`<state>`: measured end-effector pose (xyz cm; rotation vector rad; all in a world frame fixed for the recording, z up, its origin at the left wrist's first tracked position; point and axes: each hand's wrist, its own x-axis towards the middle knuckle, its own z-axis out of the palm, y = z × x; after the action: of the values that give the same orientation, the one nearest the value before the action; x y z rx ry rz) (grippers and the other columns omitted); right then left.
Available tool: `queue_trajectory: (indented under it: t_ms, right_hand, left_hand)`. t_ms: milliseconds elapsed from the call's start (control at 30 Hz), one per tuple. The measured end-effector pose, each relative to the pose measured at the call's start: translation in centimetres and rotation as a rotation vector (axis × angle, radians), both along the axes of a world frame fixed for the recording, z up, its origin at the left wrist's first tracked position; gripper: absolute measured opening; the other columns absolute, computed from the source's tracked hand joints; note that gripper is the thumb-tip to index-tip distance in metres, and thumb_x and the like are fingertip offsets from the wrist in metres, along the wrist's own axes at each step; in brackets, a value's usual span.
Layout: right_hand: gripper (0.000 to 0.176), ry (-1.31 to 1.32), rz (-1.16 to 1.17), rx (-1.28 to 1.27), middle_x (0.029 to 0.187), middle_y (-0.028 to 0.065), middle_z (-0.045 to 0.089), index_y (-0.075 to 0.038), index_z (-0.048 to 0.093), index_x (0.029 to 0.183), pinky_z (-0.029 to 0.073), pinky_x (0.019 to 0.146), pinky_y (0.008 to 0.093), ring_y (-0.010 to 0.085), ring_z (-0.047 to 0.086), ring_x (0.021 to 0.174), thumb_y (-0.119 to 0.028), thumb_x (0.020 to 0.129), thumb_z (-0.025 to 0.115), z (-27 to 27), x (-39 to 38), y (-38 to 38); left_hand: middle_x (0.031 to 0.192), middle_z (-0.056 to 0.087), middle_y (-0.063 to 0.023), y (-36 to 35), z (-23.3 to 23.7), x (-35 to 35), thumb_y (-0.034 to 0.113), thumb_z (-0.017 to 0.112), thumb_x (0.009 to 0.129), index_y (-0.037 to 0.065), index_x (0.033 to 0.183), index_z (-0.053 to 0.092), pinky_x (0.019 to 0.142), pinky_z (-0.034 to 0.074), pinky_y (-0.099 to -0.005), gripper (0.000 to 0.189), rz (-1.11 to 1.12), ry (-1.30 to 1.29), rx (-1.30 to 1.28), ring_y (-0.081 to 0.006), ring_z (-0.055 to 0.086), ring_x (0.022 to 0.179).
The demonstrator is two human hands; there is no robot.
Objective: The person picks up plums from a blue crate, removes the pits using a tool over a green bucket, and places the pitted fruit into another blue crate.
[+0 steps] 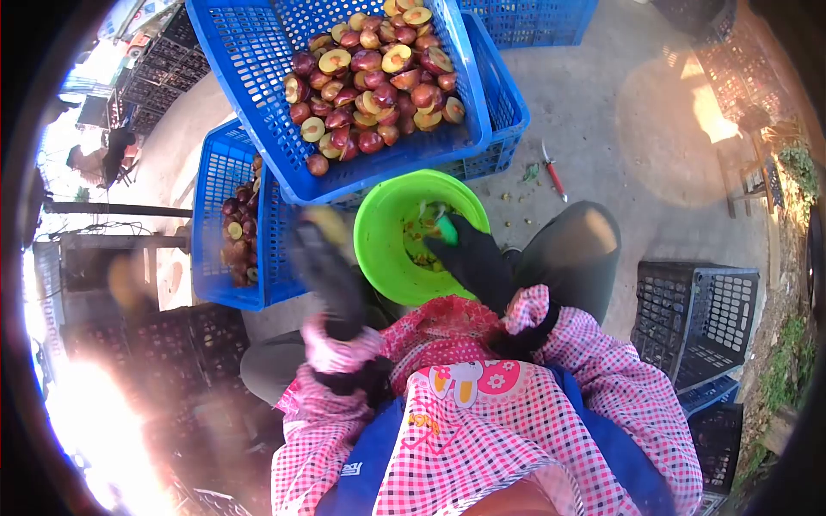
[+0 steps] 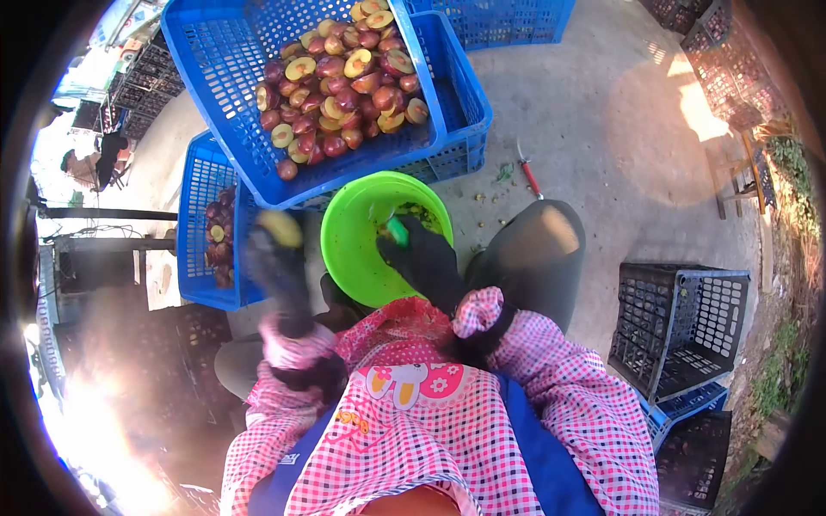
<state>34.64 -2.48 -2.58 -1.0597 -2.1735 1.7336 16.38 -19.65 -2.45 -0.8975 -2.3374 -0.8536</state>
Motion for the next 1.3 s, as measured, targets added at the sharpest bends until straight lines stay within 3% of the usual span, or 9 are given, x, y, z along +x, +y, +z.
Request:
queue_trajectory:
  t_ms: [100, 200, 267, 467, 667, 733, 933, 1133, 1300]
  right_hand:
    - [0.075, 0.011, 0.108, 0.207, 0.089, 0.0212, 0.068, -0.005, 0.046, 0.135, 0.053, 0.070, 0.0478, 0.0403, 0.067, 0.081, -0.051, 0.081, 0.070, -2.2, 0.3, -0.5]
    - [0.076, 0.067, 0.152, 0.200, 0.093, 0.0222, 0.068, -0.005, 0.045, 0.138, 0.053, 0.075, 0.0463, 0.0399, 0.067, 0.086, -0.051, 0.082, 0.069, -2.4, -0.2, -0.6]
    - [0.065, 0.249, 0.152, 0.039, 0.096, 0.0216, 0.068, -0.004, 0.052, 0.132, 0.052, 0.078, 0.0442, 0.0381, 0.067, 0.090, -0.047, 0.085, 0.068, -2.2, -0.3, -0.4]
    - [0.051, 0.099, 0.135, -0.143, 0.099, 0.0209, 0.067, -0.003, 0.059, 0.121, 0.051, 0.078, 0.0409, 0.0356, 0.066, 0.090, -0.041, 0.088, 0.067, 0.2, 0.4, 0.5]
    - [0.039, 0.255, -0.102, -0.239, 0.100, 0.0229, 0.066, -0.003, 0.054, 0.121, 0.050, 0.075, 0.0422, 0.0354, 0.066, 0.090, -0.032, 0.095, 0.058, 2.2, 0.1, 0.9]
    - [0.036, 0.250, -0.085, -0.133, 0.094, 0.0233, 0.065, -0.003, 0.052, 0.122, 0.049, 0.071, 0.0434, 0.0370, 0.066, 0.085, -0.029, 0.097, 0.055, 2.4, 0.7, 1.3]
    - [0.033, 0.343, 0.018, 0.119, 0.086, 0.0225, 0.065, -0.003, 0.054, 0.117, 0.049, 0.065, 0.0453, 0.0413, 0.065, 0.079, -0.029, 0.097, 0.056, 0.8, 0.7, 1.5]
    - [0.035, 0.289, 0.055, -0.086, 0.083, 0.0238, 0.064, 0.002, 0.057, 0.109, 0.049, 0.063, 0.0421, 0.0382, 0.065, 0.075, -0.030, 0.096, 0.058, 3.4, 1.7, 0.9]
    - [0.031, 0.285, 0.199, -0.097, 0.074, 0.0133, 0.066, 0.003, 0.059, 0.109, 0.047, 0.061, 0.0387, 0.0247, 0.064, 0.064, -0.026, 0.098, 0.057, 1.0, 1.6, 0.0]
  left_hand:
    - [0.107, 0.063, -0.0171, 2.4, 11.6, -4.0, 0.020, 0.062, 0.092, -0.002, 0.123, 0.052, 0.088, 0.045, -0.0437, 0.039, 0.372, 0.271, -0.171, -0.0314, 0.059, 0.099]
    - [0.119, 0.059, -0.0258, 5.8, 9.8, -8.8, 0.029, 0.065, 0.089, 0.001, 0.130, 0.053, 0.099, 0.042, -0.0446, 0.052, 0.088, 0.223, -0.187, -0.0410, 0.056, 0.109]
    - [0.103, 0.064, -0.0203, 11.1, 6.6, -10.1, 0.023, 0.074, 0.077, 0.000, 0.125, 0.053, 0.082, 0.047, -0.0521, 0.057, -0.210, 0.151, -0.086, -0.0379, 0.059, 0.100]
    - [0.086, 0.068, -0.0181, 20.5, -0.7, -14.2, 0.035, 0.061, 0.083, 0.007, 0.113, 0.059, 0.076, 0.050, -0.0527, 0.041, -0.071, -0.181, -0.549, -0.0403, 0.065, 0.084]
    - [0.093, 0.071, -0.0149, 15.8, 3.1, -9.6, 0.026, 0.061, 0.087, 0.003, 0.114, 0.062, 0.074, 0.054, -0.0361, 0.036, -0.178, -0.678, -0.039, -0.0270, 0.069, 0.086]
    - [0.100, 0.068, -0.0059, 12.0, 2.9, -5.5, 0.021, 0.063, 0.089, 0.003, 0.120, 0.061, 0.073, 0.053, -0.0305, 0.036, -0.584, -0.916, 0.185, -0.0184, 0.066, 0.090]
    - [0.122, 0.061, -0.0067, 6.5, 4.9, 4.8, 0.021, 0.060, 0.094, 0.003, 0.129, 0.055, 0.087, 0.051, -0.0315, 0.039, -0.433, -1.806, 0.400, -0.0175, 0.062, 0.106]
    - [0.124, 0.059, -0.0086, 5.6, 1.3, 7.1, 0.033, 0.050, 0.101, 0.003, 0.141, 0.040, 0.094, 0.047, -0.0298, 0.051, -0.650, -1.570, 0.617, -0.0183, 0.058, 0.113]
    - [0.106, 0.063, -0.0068, 6.3, 2.0, 5.5, 0.054, 0.031, 0.102, 0.005, 0.129, 0.051, 0.065, 0.047, -0.0252, 0.059, -0.537, -1.562, 0.693, -0.0134, 0.060, 0.084]
